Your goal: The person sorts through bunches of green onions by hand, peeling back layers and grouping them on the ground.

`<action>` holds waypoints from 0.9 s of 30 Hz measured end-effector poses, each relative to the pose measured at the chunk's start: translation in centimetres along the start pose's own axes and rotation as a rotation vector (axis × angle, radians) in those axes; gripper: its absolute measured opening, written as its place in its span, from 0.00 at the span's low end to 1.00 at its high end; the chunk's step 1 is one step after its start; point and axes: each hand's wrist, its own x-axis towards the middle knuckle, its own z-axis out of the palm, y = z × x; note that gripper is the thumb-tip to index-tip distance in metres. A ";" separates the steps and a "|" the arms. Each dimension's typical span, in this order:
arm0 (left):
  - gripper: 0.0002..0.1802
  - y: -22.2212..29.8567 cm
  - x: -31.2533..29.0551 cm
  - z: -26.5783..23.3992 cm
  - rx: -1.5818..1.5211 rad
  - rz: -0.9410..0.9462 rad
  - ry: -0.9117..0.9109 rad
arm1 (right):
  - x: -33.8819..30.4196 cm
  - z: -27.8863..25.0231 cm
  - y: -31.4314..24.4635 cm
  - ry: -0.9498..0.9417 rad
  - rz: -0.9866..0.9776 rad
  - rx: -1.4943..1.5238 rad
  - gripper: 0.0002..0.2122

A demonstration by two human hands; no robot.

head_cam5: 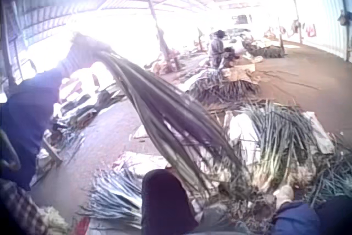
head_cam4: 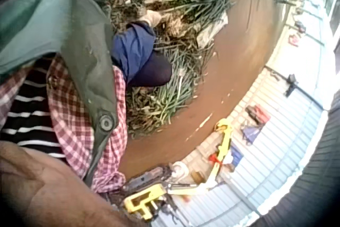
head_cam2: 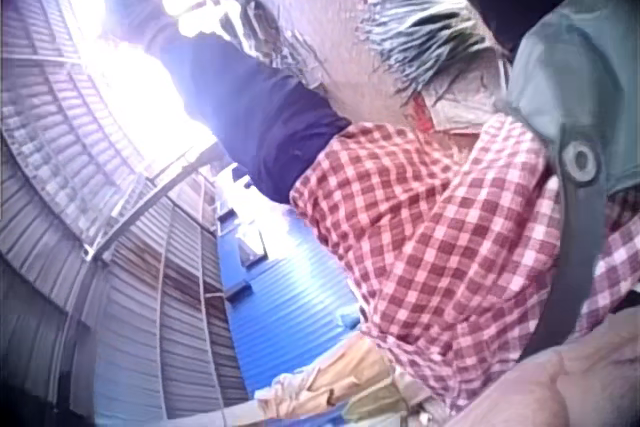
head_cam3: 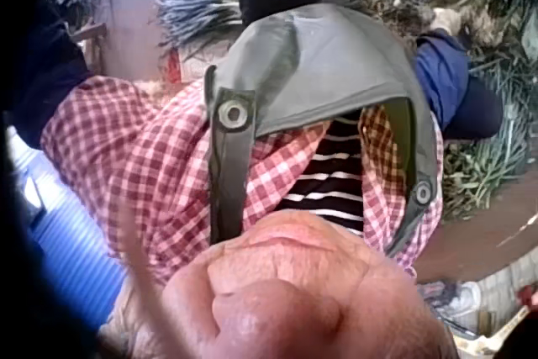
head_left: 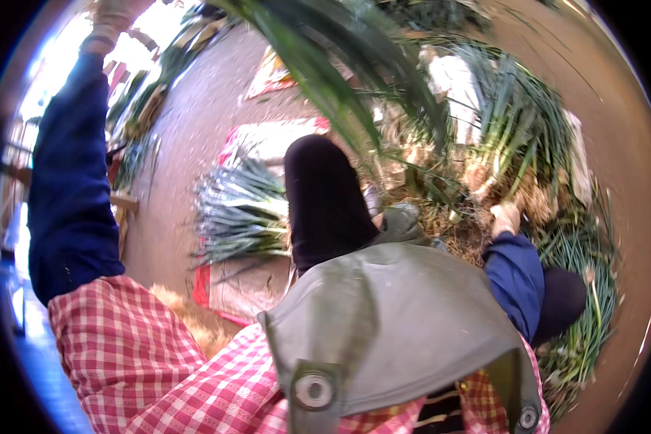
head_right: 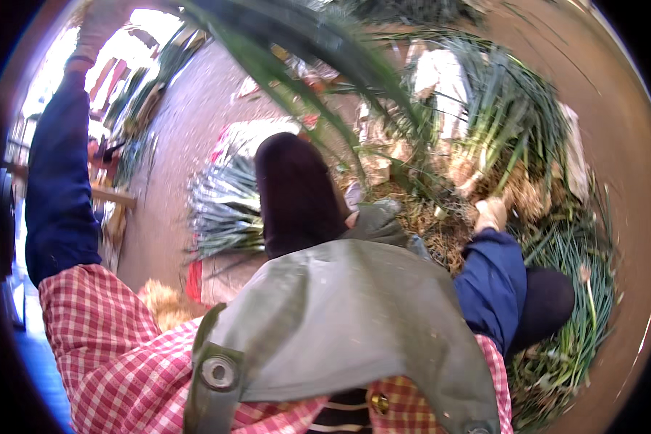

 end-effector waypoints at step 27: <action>0.18 56.1 -38.3 6.1 -2.299 -2.299 -0.537 | -2.6 -0.6 -4.0 0.424 0.091 -0.103 0.11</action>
